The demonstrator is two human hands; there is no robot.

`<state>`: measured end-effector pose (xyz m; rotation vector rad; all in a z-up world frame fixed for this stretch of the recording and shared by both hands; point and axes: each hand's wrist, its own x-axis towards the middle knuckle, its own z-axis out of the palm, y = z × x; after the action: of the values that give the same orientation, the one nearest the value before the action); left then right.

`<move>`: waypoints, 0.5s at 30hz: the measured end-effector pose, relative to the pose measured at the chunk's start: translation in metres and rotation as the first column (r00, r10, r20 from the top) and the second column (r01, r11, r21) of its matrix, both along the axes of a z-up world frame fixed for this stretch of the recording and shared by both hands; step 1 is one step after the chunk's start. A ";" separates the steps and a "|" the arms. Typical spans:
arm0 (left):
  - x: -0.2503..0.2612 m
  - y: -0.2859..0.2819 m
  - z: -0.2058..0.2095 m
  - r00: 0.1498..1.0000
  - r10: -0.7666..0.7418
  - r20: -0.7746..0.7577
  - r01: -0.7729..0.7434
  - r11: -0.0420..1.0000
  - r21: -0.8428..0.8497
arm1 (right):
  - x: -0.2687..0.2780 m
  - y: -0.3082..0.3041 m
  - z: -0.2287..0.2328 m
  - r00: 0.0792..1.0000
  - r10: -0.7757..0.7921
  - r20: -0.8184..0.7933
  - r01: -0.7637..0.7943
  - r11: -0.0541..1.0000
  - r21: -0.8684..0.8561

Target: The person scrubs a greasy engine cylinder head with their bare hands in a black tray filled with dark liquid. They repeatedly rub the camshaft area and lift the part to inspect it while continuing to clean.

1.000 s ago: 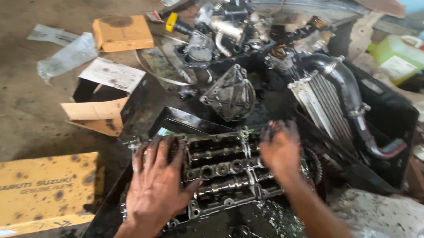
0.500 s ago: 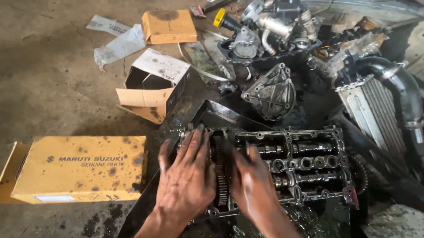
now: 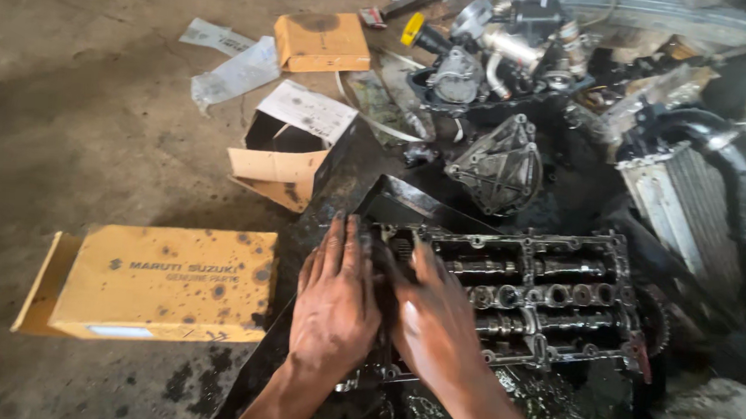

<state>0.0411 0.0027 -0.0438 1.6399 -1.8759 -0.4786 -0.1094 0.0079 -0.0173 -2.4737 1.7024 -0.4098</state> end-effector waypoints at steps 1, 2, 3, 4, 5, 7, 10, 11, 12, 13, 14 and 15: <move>0.001 0.001 0.000 1.000 -0.013 0.013 0.013 1.000 -0.015 | -0.007 0.010 -0.004 0.999 -0.021 -0.035 0.026 0.988 0.150; 0.001 0.001 0.000 1.000 -0.006 0.015 0.006 1.000 -0.008 | -0.014 0.019 -0.009 0.994 0.017 -0.107 -0.023 0.998 -0.057; 0.000 0.000 0.000 1.000 0.000 0.018 0.000 1.000 -0.001 | -0.022 0.025 -0.015 0.982 0.037 -0.186 -0.085 0.962 -0.258; -0.002 0.000 0.000 1.000 0.007 0.018 -0.007 1.000 0.009 | -0.028 0.028 -0.020 0.963 0.037 -0.268 -0.157 0.884 -0.441; -0.002 0.000 0.000 1.000 0.006 0.013 -0.006 1.000 0.005 | -0.028 0.028 -0.026 0.988 -0.052 -0.144 0.029 0.987 -0.159; -0.002 0.001 0.000 1.000 0.010 0.006 -0.010 1.000 -0.012 | -0.023 0.026 -0.041 0.949 -0.315 0.000 0.280 0.842 0.461; -0.001 0.003 0.000 0.999 -0.003 0.043 0.003 1.000 -0.005 | -0.019 -0.001 -0.058 0.604 0.330 0.725 -0.141 0.940 -0.311; 0.003 0.005 -0.002 0.999 0.004 0.053 -0.004 1.000 0.005 | -0.016 0.001 -0.060 0.752 0.202 0.628 -0.092 0.975 -0.203; 0.002 0.000 -0.003 0.999 -0.001 0.049 0.001 1.000 0.010 | -0.020 0.000 -0.057 0.874 0.068 0.481 -0.017 0.994 -0.109; 0.000 -0.002 -0.003 0.999 -0.007 0.046 0.006 1.000 0.014 | -0.023 0.005 -0.051 0.951 -0.062 0.304 0.075 0.997 -0.030; 0.000 -0.002 -0.004 1.000 0.000 0.021 0.000 1.000 0.013 | -0.025 0.016 -0.045 0.976 -0.135 0.169 0.111 0.983 0.147; 0.002 -0.001 -0.004 1.000 0.006 -0.004 -0.006 1.000 0.011 | -0.026 0.030 -0.040 0.983 -0.184 0.021 0.168 0.935 0.311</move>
<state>0.0433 0.0016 -0.0481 1.6502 -1.8676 -0.4907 -0.1356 0.0381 -0.0573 -2.0847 1.8170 -0.1984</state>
